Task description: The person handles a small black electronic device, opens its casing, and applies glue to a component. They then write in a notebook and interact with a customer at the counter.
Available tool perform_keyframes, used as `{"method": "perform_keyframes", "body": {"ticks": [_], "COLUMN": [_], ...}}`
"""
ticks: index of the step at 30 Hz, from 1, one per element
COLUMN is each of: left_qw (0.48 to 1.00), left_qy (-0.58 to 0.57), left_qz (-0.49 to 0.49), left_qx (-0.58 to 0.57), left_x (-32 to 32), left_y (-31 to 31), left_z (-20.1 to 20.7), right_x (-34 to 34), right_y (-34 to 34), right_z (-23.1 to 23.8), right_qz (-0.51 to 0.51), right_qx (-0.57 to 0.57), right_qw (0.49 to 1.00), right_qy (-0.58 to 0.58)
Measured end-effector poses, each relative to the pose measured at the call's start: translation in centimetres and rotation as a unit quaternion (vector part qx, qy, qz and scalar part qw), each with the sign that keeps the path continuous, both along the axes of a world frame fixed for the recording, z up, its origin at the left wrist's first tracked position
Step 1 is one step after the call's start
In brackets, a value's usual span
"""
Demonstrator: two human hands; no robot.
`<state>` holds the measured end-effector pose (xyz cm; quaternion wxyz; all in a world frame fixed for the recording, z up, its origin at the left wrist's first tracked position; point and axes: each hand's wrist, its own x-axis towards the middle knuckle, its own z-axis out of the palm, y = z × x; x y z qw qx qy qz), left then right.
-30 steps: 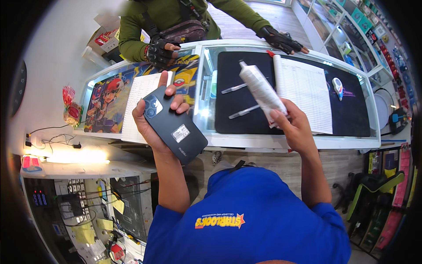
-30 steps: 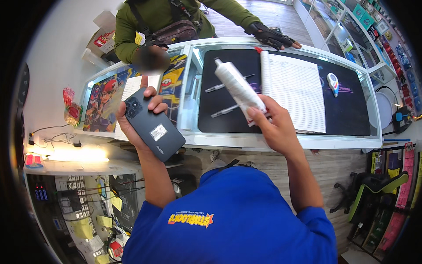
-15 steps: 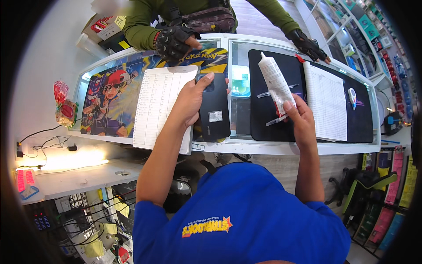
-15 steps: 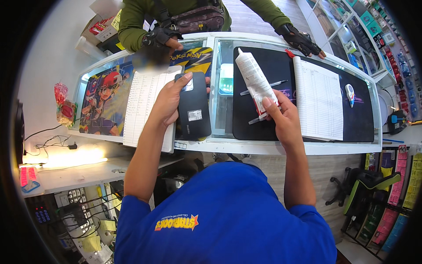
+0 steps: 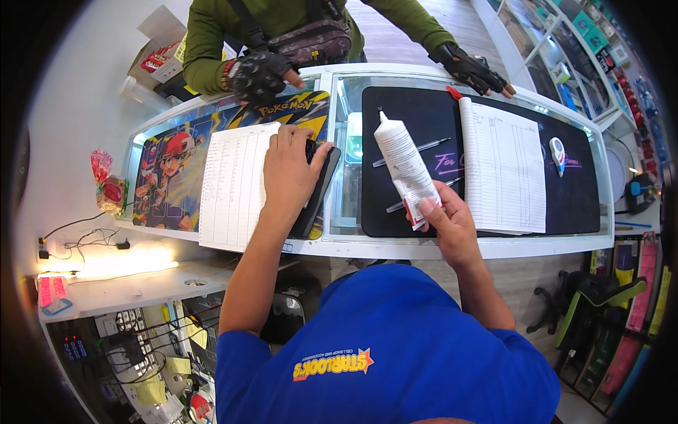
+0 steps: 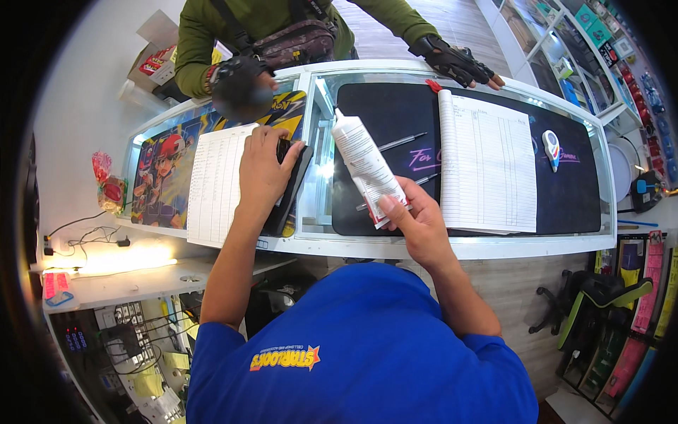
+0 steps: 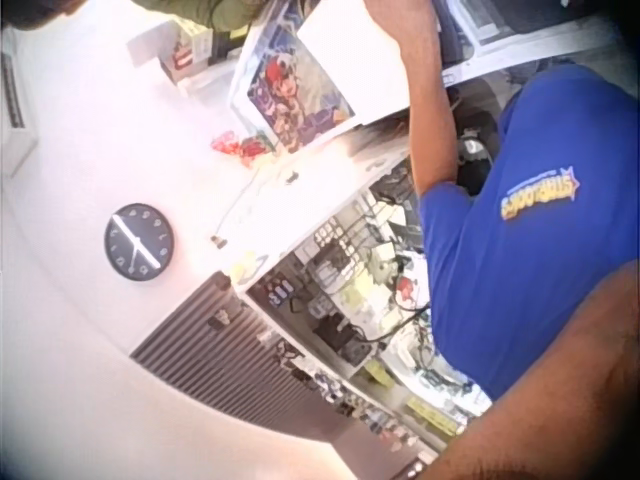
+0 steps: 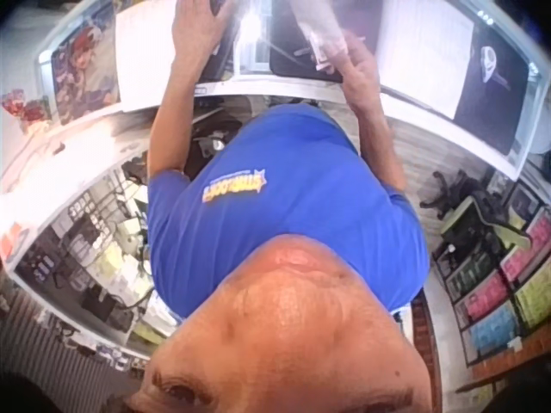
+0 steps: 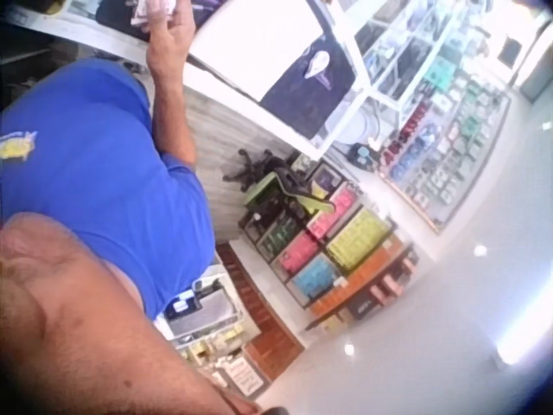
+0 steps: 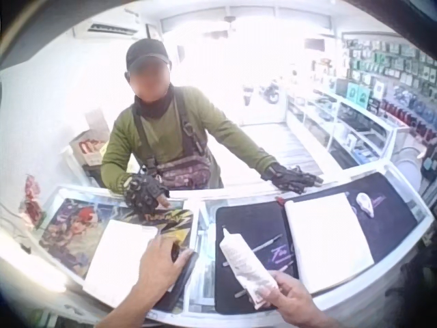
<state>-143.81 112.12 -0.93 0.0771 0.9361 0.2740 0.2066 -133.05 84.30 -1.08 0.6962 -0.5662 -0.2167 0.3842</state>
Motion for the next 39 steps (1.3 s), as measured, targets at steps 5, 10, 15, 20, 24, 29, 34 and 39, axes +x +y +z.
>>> {"method": "perform_keyframes", "body": {"ticks": [5, 10, 15, 20, 24, 29, 34, 39], "left_qw": [0.985, 0.841, 0.843, 0.841, 0.806, 0.79, 0.78, 0.793], "left_qy": [-0.133, -0.269, -0.292, -0.322, -0.353, -0.392, -0.394, -0.346], "left_qz": [-0.072, -0.09, -0.073, -0.061, -0.051, -0.078, -0.101, -0.091], "left_qx": [-0.083, -0.461, -0.445, -0.43, -0.472, -0.464, -0.476, -0.492], "left_x": [0.0, -1.3, -2.1, -2.7, -2.9, -3.0, -3.0, -3.2], "left_y": [-0.8, -6.2, -8.1, -8.6, -9.0, -8.9, -9.2, -10.4], "left_z": [2.0, 6.5, 6.3, 5.9, 5.9, 5.5, 5.3, 6.0], "right_x": [0.0, -0.2, 0.2, 0.4, 0.3, 0.0, -0.6, -1.2], "right_y": [-0.2, 0.0, 0.2, 0.5, 0.7, 0.8, 1.0, 1.9], "right_z": [-0.1, -0.1, 0.1, 0.1, 0.2, 0.0, 0.3, 2.2], "right_qz": [0.031, 0.041, 0.042, 0.044, 0.047, 0.05, 0.067, 0.118], "right_qx": [0.023, 0.023, 0.028, 0.043, 0.042, 0.048, 0.047, 0.011], "right_qw": [0.999, 0.992, 0.97, 0.951, 0.941, 0.936, 0.959, 0.965], "right_qy": [0.008, -0.118, -0.238, -0.304, -0.332, -0.344, -0.27, -0.234]}}
